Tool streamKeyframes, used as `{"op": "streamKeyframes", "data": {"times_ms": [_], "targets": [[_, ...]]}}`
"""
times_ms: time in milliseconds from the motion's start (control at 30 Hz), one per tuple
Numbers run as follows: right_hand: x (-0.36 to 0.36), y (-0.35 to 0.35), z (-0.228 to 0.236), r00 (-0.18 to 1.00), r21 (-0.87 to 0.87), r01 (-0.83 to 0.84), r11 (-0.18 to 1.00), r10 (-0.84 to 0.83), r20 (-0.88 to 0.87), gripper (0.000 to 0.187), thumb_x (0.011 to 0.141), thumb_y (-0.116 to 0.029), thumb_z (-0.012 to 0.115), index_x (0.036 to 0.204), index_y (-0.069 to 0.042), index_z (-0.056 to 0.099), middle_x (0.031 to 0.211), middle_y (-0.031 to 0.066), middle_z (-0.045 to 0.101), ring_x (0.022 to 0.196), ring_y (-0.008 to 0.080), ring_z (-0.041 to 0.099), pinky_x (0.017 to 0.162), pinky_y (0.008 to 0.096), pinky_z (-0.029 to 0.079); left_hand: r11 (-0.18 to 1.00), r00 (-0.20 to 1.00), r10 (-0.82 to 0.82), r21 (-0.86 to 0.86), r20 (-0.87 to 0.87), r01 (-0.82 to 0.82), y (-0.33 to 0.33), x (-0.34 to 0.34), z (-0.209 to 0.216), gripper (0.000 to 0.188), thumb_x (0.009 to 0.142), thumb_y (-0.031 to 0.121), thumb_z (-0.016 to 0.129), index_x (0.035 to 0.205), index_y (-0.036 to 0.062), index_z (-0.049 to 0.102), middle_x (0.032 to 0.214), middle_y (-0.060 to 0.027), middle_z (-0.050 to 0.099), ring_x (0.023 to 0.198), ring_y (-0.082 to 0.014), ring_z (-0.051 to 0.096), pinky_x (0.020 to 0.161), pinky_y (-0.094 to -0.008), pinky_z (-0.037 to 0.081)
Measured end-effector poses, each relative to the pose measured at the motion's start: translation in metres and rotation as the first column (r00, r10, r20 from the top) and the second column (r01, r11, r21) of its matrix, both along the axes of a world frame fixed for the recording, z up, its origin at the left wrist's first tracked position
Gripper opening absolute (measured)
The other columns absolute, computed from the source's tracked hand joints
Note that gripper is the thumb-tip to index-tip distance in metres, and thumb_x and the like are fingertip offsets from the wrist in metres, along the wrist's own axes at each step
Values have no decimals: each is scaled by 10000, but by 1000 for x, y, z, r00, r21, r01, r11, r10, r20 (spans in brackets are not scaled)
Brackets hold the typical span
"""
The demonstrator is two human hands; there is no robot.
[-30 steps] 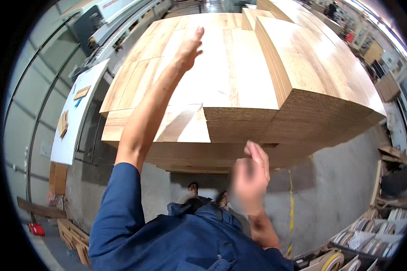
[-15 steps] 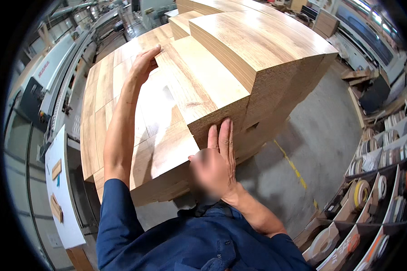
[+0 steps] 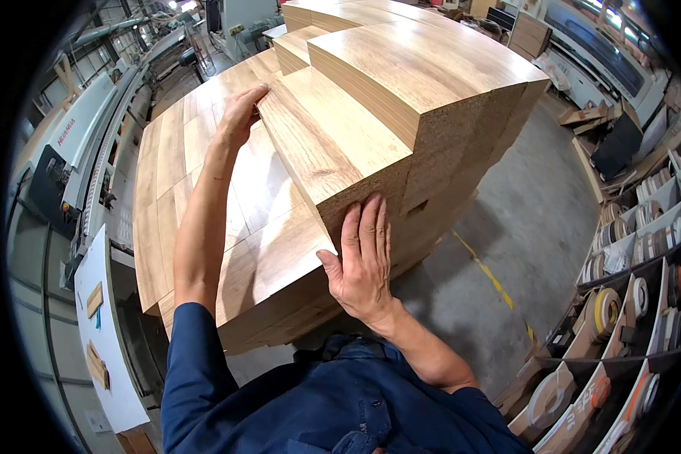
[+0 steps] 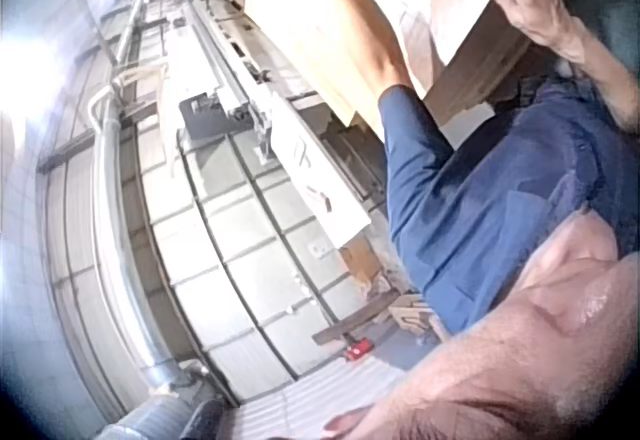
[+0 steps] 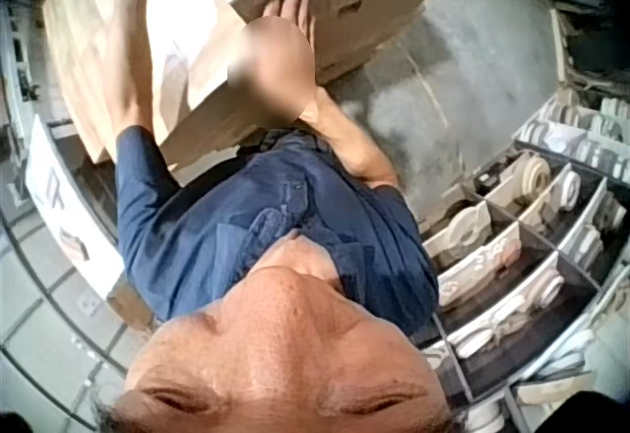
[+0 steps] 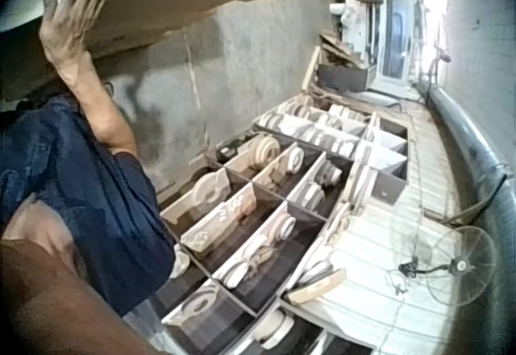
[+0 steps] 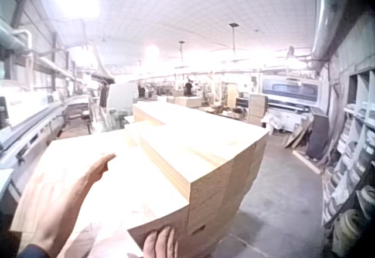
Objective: The person scrapes the edges of wooden planks using a hand tool, stacks the planks on a large pile, and checks their alignment.
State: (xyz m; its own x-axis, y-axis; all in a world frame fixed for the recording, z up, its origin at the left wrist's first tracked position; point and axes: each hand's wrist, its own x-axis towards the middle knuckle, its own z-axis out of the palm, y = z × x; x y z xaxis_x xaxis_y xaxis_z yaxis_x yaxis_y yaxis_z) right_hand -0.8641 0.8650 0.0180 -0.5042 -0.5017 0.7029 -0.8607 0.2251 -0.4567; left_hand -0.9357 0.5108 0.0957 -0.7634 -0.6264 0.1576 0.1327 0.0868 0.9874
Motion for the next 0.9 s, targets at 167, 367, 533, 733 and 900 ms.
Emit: {"op": "streamKeyframes", "data": {"times_ms": [167, 367, 533, 733, 900], "targets": [[6, -2, 1, 999, 90, 54, 994, -53, -8, 751, 951, -452, 463, 1405, 114, 270, 1453, 388, 190, 1341, 542, 225, 1085, 577, 223, 991, 992, 124, -56, -13, -124, 13, -1, -2, 304, 855, 277, 638, 1003, 14, 672, 878, -52, 656, 766, -146, 609, 688, -282, 474], [0, 9, 9, 997, -15, 9, 1000, -10, -74, 785, 920, -426, 540, 1453, 55, 223, 1485, 351, 162, 1362, 536, 182, 1098, 569, 210, 982, 982, 185, -22, -24, -186, 25, -3, 0, 232, 851, 257, 635, 877, 31, 680, 784, -28, 631, 665, -118, 549, 595, -271, 412], [-10, 2, 2, 990, 76, -34, 997, 44, -134, 821, 934, -485, 476, 1460, 68, 172, 1494, 356, 109, 1374, 529, 150, 1112, 569, 182, 972, 972, 233, -16, -28, -233, 30, -3, 0, 224, 853, 264, 615, 795, 52, 661, 700, -1, 554, 605, -109, 461, 553, -280, 345], [-15, 3, 4, 986, 93, -11, 996, 26, -166, 832, 931, -493, 467, 1462, 69, 159, 1491, 361, 116, 1368, 535, 162, 1107, 587, 170, 959, 957, 280, 69, -70, -275, 34, -15, -4, 234, 848, 262, 618, 807, 33, 652, 717, -32, 570, 610, -133, 479, 551, -295, 356], [-12, 2, 5, 984, 118, -23, 993, 44, -174, 813, 933, -456, 488, 1447, 91, 178, 1479, 379, 127, 1365, 539, 166, 1106, 596, 159, 970, 963, 243, 12, -120, -244, 13, -16, -21, 237, 848, 295, 627, 809, 61, 642, 707, -43, 581, 575, -149, 500, 499, -308, 371]]}}
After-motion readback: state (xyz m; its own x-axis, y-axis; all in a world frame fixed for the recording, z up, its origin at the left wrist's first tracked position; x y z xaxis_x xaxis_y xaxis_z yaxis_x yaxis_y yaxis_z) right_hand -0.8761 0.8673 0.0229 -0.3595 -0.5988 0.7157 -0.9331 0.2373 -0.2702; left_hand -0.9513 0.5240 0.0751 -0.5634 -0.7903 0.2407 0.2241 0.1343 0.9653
